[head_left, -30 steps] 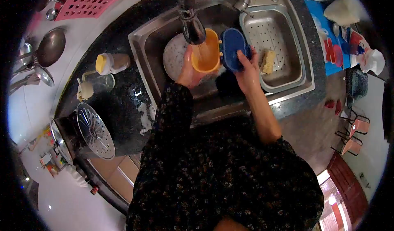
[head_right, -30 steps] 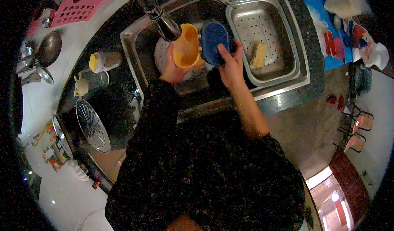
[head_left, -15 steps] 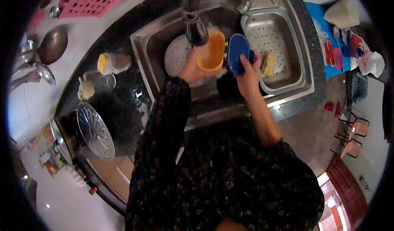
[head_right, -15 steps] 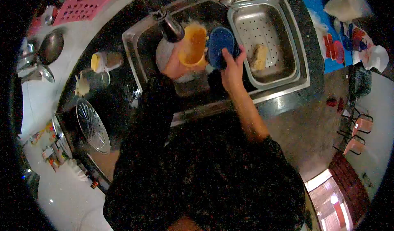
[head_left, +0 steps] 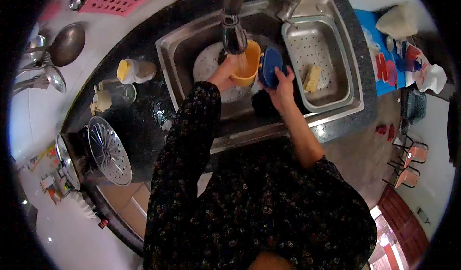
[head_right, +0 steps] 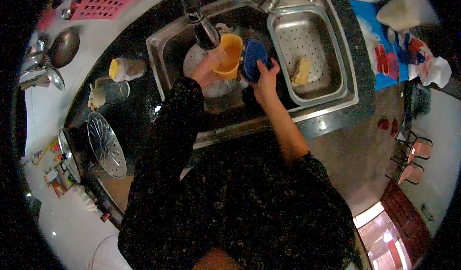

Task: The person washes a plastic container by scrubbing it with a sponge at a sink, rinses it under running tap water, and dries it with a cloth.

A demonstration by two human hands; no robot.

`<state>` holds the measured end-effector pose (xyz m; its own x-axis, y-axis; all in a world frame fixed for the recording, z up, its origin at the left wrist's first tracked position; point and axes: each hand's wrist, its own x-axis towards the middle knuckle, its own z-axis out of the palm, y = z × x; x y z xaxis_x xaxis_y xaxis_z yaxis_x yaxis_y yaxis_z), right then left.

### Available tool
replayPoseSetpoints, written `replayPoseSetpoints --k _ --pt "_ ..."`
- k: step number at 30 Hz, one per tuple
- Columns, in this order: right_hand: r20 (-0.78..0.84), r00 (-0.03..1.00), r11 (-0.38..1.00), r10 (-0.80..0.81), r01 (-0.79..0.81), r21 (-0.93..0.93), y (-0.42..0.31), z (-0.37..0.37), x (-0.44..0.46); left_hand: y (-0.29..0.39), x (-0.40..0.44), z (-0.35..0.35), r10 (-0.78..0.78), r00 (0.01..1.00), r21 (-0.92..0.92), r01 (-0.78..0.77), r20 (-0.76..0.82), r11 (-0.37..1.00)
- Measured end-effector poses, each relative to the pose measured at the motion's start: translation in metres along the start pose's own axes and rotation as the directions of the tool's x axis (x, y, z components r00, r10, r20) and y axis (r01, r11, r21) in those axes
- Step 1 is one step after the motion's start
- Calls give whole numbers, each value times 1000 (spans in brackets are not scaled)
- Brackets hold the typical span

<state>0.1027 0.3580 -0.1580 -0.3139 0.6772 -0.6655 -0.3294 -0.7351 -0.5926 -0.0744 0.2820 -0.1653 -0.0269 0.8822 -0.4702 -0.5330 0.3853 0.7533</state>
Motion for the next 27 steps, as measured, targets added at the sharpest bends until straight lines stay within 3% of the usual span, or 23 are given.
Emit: replayPoseSetpoints --k 2,3,5,6,9,10,11,12,15,17,18,20,22,23,24,27 --pt "-8 1000 999 29 -29 -35 1 -3 7 36 -14 24 -56 982 104 76 -181 992" --pt "9 999 998 43 -42 -36 -2 0 1 24 -8 8 -2 980 174 37 -198 984" --pt "-59 994 993 88 -92 -71 5 -2 -3 22 -7 -9 -208 965 125 229 -157 966" --pt "-41 972 972 231 -232 -21 12 -8 1 23 -7 -12 -294 946 107 309 -134 945" --pt "72 800 792 596 -600 115 33 -18 22 48 -6 -8 -503 835 371 550 -222 748" --pt "112 744 728 659 -668 156 39 -23 19 52 -12 -4 -572 776 435 626 -265 647" --pt "158 688 663 708 -725 190 43 -27 19 53 -15 -1 -537 796 470 601 -279 647" --pt "207 631 594 748 -775 216 45 -27 20 54 -18 2 -501 815 505 576 -292 643" --pt "385 498 454 777 -867 205 68 -32 32 65 -11 -14 -614 732 550 655 -295 517" --pt "335 513 495 790 -857 144 60 -28 33 74 -9 -19 -647 668 532 722 -369 442" --pt "310 522 515 795 -850 113 52 -20 29 80 -13 -20 -678 651 464 744 -342 481" --pt "249 755 789 606 -611 -68 48 -5 35 91 -24 -24 -732 621 320 779 -279 539" --pt "241 895 924 376 -341 -175 34 14 29 77 -54 -26 -469 820 283 559 -328 779" --pt "242 933 956 268 -226 -186 16 30 18 66 -67 -26 -315 880 272 420 -356 865" --pt "244 957 974 159 -111 -200 7 39 11 52 -74 -29 -256 904 251 350 -343 902" --pt "394 919 871 -9 201 -448 1 39 22 24 -87 -33 -58 947 209 129 -314 969"
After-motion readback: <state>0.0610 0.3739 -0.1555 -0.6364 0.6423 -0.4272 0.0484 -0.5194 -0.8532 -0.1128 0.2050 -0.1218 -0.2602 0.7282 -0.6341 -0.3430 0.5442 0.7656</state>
